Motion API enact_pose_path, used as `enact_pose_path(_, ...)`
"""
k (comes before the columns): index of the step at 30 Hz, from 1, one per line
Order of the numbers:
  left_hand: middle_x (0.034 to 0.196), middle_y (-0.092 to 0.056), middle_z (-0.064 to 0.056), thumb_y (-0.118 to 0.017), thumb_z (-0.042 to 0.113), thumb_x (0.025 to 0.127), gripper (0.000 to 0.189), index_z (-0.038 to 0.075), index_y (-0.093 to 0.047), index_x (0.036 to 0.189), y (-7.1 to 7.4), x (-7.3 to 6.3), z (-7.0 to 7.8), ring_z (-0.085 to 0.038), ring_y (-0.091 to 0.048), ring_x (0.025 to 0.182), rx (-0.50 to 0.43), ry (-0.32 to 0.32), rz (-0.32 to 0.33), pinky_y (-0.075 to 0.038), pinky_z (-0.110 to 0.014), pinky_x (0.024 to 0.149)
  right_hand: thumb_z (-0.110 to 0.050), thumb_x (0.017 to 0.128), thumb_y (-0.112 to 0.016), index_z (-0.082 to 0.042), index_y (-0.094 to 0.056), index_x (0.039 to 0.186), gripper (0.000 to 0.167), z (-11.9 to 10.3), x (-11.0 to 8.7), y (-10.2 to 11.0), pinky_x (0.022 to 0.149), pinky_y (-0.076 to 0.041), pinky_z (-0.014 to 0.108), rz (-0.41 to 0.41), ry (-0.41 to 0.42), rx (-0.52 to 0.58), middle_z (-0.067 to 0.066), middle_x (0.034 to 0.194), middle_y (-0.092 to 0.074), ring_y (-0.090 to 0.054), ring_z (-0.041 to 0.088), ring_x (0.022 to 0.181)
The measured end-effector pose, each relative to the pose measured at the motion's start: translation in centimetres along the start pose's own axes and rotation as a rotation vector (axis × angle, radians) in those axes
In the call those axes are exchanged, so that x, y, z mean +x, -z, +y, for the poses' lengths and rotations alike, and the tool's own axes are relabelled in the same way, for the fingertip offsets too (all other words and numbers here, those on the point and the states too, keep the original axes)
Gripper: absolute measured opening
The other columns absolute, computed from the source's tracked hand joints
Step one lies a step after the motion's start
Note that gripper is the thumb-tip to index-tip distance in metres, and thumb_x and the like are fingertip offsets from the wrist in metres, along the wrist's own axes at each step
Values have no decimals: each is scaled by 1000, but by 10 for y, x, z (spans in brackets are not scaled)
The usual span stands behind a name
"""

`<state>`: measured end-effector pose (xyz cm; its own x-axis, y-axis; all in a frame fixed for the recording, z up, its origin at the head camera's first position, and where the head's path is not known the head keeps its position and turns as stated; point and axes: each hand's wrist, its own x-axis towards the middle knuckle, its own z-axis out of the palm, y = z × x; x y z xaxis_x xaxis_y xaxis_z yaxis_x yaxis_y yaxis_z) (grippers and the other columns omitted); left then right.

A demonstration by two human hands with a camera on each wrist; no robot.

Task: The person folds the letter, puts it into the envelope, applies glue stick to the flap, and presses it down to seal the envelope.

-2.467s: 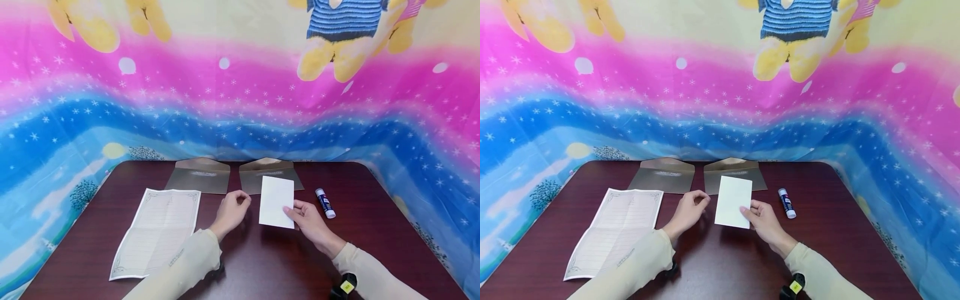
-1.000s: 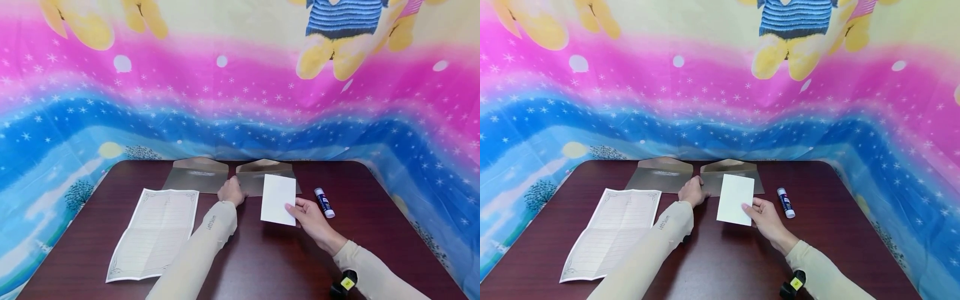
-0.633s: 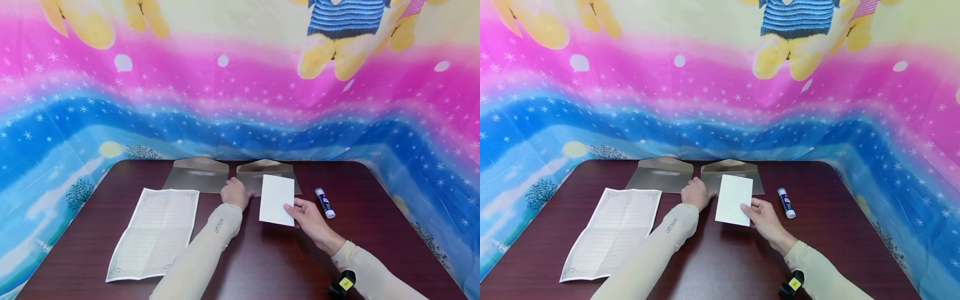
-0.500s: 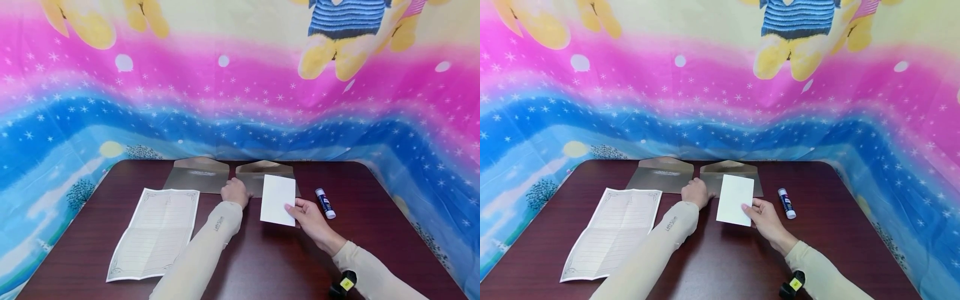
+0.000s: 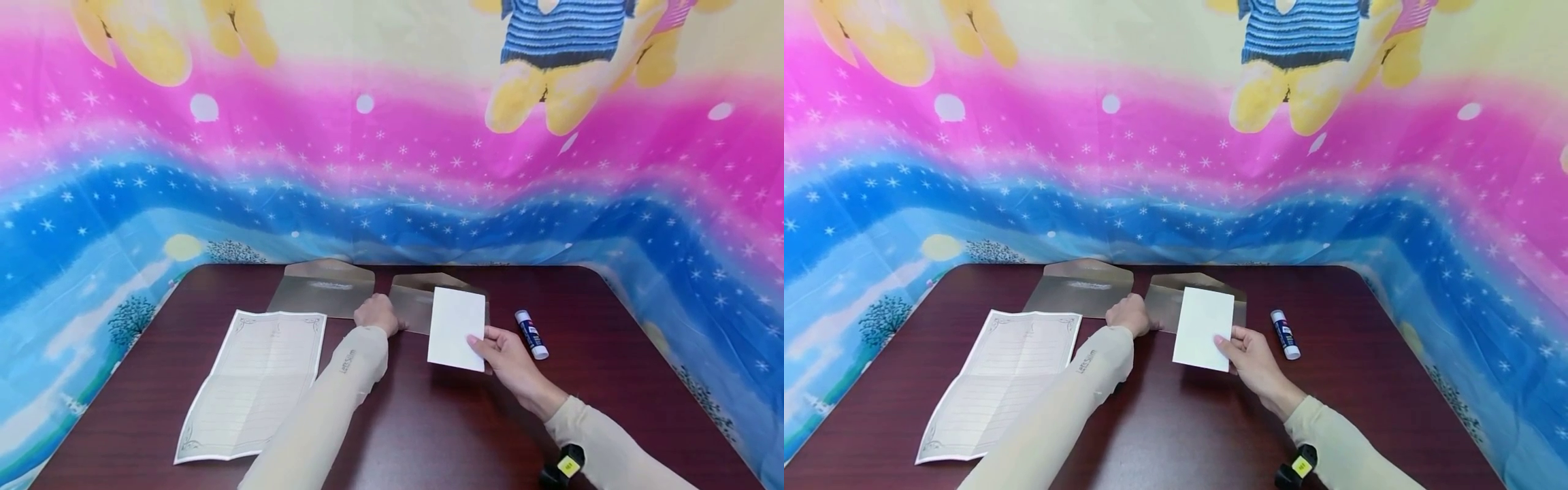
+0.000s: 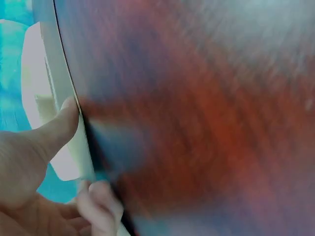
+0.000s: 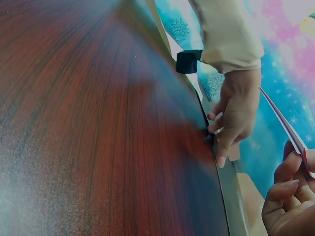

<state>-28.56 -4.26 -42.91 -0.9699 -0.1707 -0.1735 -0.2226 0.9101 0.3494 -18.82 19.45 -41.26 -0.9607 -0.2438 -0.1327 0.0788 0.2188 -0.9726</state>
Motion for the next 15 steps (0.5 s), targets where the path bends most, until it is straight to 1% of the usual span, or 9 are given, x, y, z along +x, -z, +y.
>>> enact_pose_path(4,113,-72,-18,-88,48,74,88,-1,-49,136,-1,-2,-2,-33,-70,103,-68,0,22,-56,-46,86,-25,105,-54,9,-50,138,47,-1,0,1,75,-58,27,0,1,3,17,119,-74,-73,7,90)
enact_pose_path(7,112,-73,-18,-89,42,76,88,3,-43,141,-1,-5,-4,-35,-71,103,-127,-7,31,-56,-48,86,-25,105,-54,8,-49,140,48,-2,0,1,76,-58,28,-3,3,1,17,120,-73,-74,7,91)
enact_pose_path(9,112,-72,-18,-89,37,76,82,7,-45,138,0,-6,-6,-36,-70,105,-166,-6,32,-55,-49,87,-25,105,-54,8,-48,140,49,-2,0,1,75,-57,28,-5,6,2,16,119,-74,-74,7,91)
enact_pose_path(11,113,-72,-17,-89,34,77,70,10,-48,130,0,-7,-9,-35,-69,106,-215,-10,29,-53,-49,87,-25,105,-54,9,-48,141,49,-3,1,1,74,-56,28,-7,8,6,13,117,-75,-74,7,90)
enact_pose_path(13,115,-71,-16,-87,32,79,61,13,-50,124,1,-8,-12,-34,-67,106,-278,-28,20,-52,-48,87,-24,106,-54,9,-48,140,49,-3,1,1,72,-55,27,-6,9,11,11,115,-76,-73,6,89)
enact_pose_path(15,117,-70,-15,-85,30,82,55,14,-51,122,3,-10,-16,-33,-66,107,-349,-57,10,-50,-47,88,-24,106,-53,10,-48,140,48,-3,1,1,71,-54,26,-1,9,12,9,112,-77,-73,6,88)
